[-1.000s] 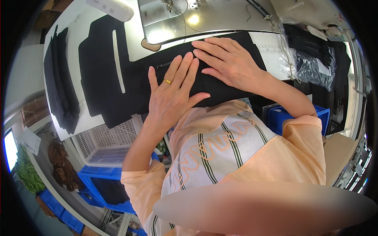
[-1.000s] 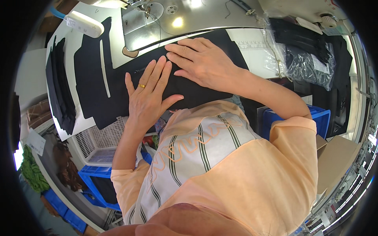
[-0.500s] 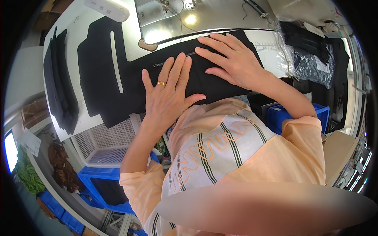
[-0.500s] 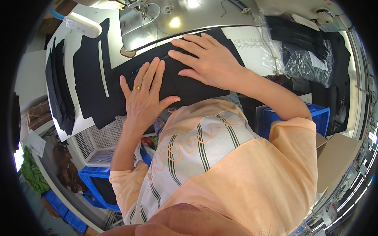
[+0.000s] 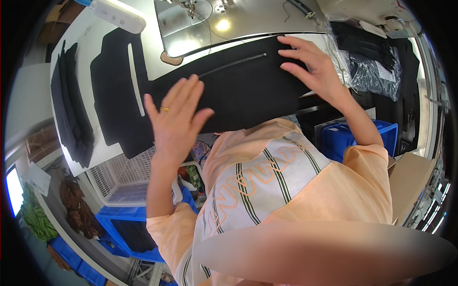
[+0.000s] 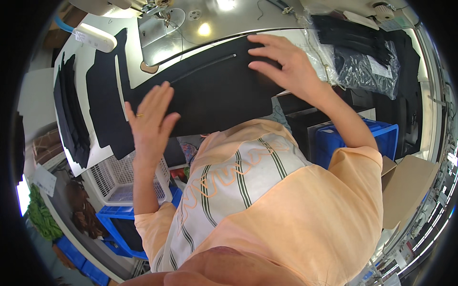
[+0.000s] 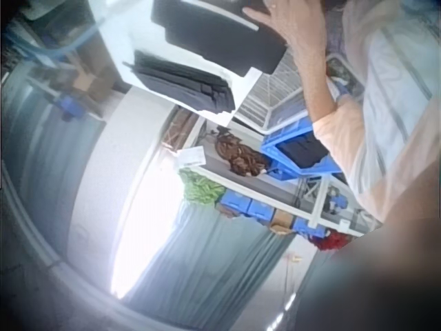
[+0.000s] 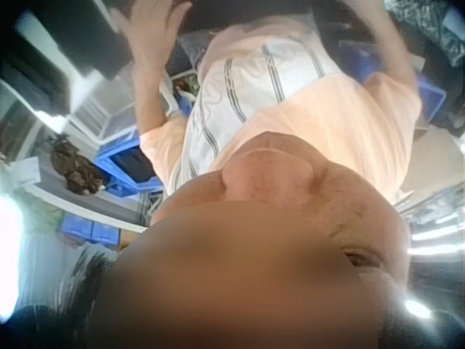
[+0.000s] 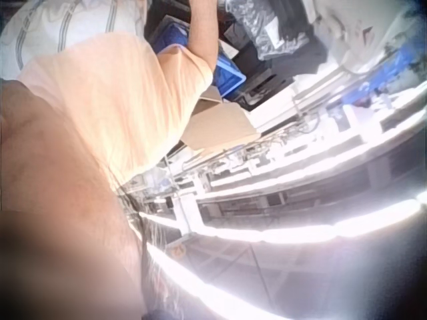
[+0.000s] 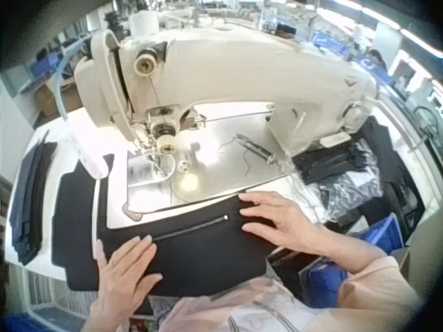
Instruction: Sewing a zipper onto a black fabric piece using an industrial sewing machine.
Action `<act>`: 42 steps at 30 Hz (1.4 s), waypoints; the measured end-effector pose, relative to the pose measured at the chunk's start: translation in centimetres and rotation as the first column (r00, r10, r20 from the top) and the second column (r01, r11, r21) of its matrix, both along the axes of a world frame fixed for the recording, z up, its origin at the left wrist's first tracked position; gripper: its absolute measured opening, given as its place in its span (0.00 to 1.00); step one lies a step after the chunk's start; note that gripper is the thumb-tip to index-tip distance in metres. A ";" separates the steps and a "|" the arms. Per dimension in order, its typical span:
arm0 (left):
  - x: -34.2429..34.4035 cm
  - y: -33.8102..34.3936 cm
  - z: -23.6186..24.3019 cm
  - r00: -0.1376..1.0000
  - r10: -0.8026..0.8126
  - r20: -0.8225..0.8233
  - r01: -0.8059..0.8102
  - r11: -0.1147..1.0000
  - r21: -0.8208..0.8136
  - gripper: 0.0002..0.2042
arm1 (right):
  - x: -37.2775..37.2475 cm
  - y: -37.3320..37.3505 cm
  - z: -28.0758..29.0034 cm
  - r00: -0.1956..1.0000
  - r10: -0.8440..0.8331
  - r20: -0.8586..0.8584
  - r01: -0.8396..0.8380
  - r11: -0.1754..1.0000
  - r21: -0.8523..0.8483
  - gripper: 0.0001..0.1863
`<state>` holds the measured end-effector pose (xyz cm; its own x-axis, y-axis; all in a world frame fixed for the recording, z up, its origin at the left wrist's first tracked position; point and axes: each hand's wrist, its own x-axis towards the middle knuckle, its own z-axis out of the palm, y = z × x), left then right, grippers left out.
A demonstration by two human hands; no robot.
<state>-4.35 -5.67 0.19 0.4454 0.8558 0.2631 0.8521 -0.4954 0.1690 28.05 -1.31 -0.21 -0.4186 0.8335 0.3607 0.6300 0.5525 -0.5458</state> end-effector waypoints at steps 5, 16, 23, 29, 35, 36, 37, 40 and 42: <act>-3.4 4.1 2.2 0.974 0.178 0.143 -0.176 0.984 -0.025 0.23 | 0.4 2.6 1.5 0.968 -0.027 0.251 -0.014 0.987 0.160 0.29; -4.7 11.6 2.9 0.363 0.542 0.758 0.176 0.759 -0.627 0.08 | -0.7 9.8 1.7 0.880 -0.249 -0.405 -0.100 0.735 -0.670 0.20; -5.2 13.3 -0.1 0.235 0.576 0.783 0.220 0.753 -0.620 0.13 | -0.5 11.1 0.1 0.820 -0.320 -0.474 -0.109 0.726 -0.679 0.15; -4.9 13.2 0.1 0.224 0.579 0.784 0.197 0.761 -0.618 0.11 | -0.4 10.9 0.0 0.768 -0.331 -0.549 -0.154 0.736 -0.660 0.11; -5.0 13.3 -0.3 0.227 0.579 0.783 0.212 0.755 -0.620 0.11 | -0.7 10.7 0.1 0.742 -0.346 -0.574 -0.128 0.767 -0.628 0.13; -5.0 13.2 -0.3 0.222 0.580 0.784 0.208 0.757 -0.619 0.10 | -0.6 10.7 0.1 0.738 -0.332 -0.588 -0.147 0.771 -0.619 0.13; -5.1 13.2 -0.3 0.217 0.580 0.785 0.206 0.759 -0.617 0.10 | -0.6 10.7 0.1 0.732 -0.318 -0.602 -0.165 0.775 -0.610 0.13; -5.1 13.0 0.0 0.231 0.558 0.797 0.211 0.771 -0.601 0.10 | -0.4 10.7 -0.1 0.735 -0.305 -0.606 -0.176 0.777 -0.604 0.12; -5.3 12.9 0.4 0.250 0.544 0.801 0.245 0.764 -0.596 0.10 | -0.3 10.7 -0.3 0.725 -0.315 -0.612 -0.168 0.781 -0.602 0.12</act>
<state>-9.61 7.20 0.63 0.0748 0.9875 -0.1384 -0.0668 0.1434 0.9874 27.75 9.43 -0.48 -0.2031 0.9773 -0.0605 -0.0003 -0.0618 -0.9981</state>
